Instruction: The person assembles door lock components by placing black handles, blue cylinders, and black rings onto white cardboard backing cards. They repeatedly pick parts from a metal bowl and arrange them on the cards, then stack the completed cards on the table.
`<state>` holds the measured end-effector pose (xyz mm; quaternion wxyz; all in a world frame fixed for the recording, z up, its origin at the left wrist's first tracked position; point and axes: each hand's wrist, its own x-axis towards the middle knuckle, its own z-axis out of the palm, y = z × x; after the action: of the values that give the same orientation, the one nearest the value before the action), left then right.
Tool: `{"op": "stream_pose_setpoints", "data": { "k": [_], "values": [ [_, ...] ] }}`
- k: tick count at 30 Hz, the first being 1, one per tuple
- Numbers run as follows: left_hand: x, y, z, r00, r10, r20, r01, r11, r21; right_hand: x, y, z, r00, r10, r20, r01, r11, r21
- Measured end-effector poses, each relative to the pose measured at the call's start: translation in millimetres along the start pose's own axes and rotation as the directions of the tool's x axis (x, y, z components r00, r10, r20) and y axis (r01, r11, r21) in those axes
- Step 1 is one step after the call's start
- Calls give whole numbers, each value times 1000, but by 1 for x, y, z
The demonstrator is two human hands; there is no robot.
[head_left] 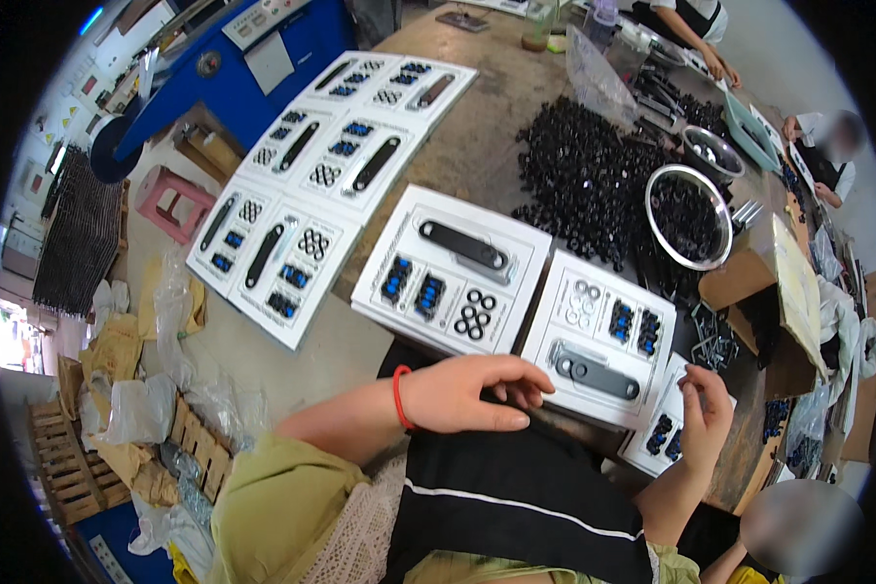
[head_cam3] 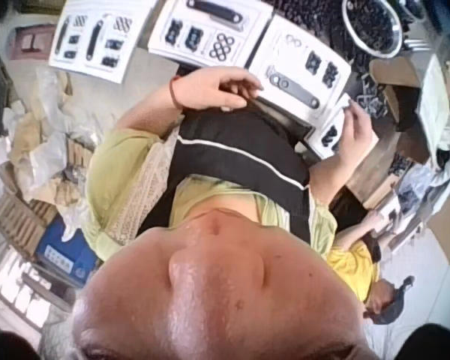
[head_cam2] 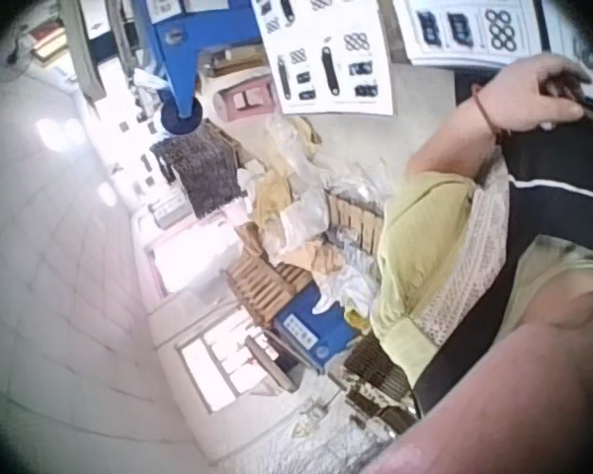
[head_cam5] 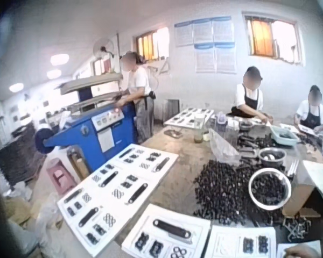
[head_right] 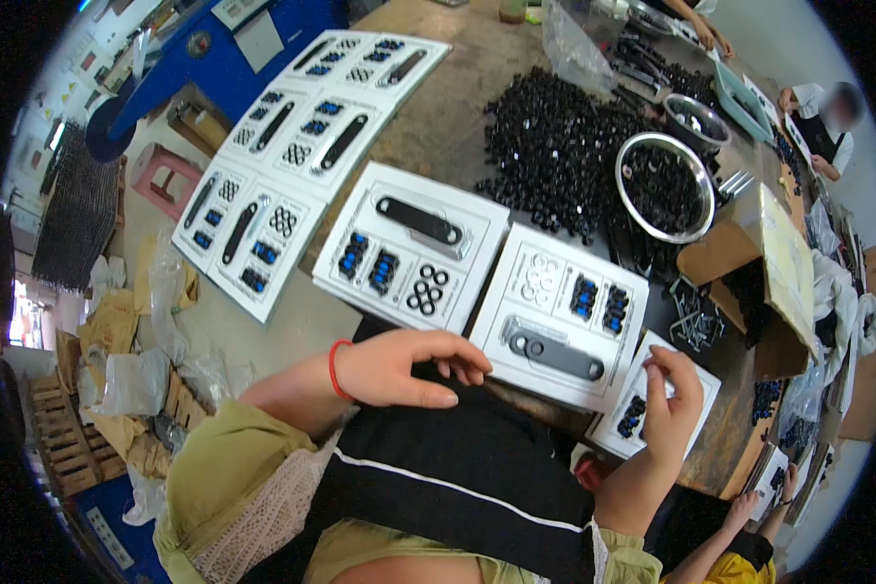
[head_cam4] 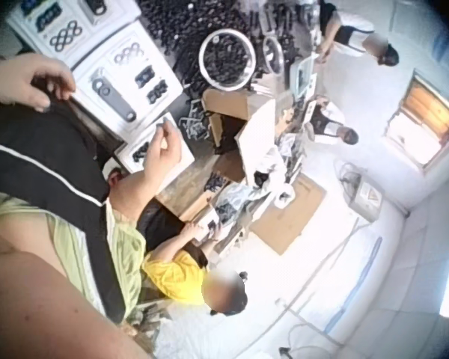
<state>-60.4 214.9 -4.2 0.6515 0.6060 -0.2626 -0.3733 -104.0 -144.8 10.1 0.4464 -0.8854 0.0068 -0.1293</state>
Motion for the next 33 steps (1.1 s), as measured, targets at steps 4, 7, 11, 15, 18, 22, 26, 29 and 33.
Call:
{"op": "stream_pose_setpoints", "data": {
  "k": [4,7,11,15,18,22,26,29,33],
  "values": [
    [-4,-1,-5,1000,7,-27,-8,1000,-4,15,-30,16,990,-134,43,136,989,-64],
    [-9,5,-15,998,15,-57,-17,999,-33,9,-30,21,977,-203,64,209,973,-98],
    [-17,11,-30,996,-35,-85,23,989,-143,-30,-22,27,968,-44,246,50,999,-20],
    [-17,13,-34,993,-32,-111,2,968,-252,-66,-25,35,919,57,391,-54,998,-18],
    [-8,11,-33,993,5,-118,-39,959,-282,-91,10,50,934,111,340,-96,994,-59],
    [4,13,-31,997,-41,-65,19,946,-322,-138,96,68,747,539,388,-624,770,132],
    [8,22,-26,998,-41,-49,26,960,-278,-116,63,80,844,419,335,-384,908,-168],
    [5,20,-21,997,-40,-64,22,966,-258,-109,63,85,863,382,332,-336,923,-189],
    [7,25,-16,994,-61,-92,39,973,-226,-111,66,92,885,344,313,-301,937,-181]
  ]
}}
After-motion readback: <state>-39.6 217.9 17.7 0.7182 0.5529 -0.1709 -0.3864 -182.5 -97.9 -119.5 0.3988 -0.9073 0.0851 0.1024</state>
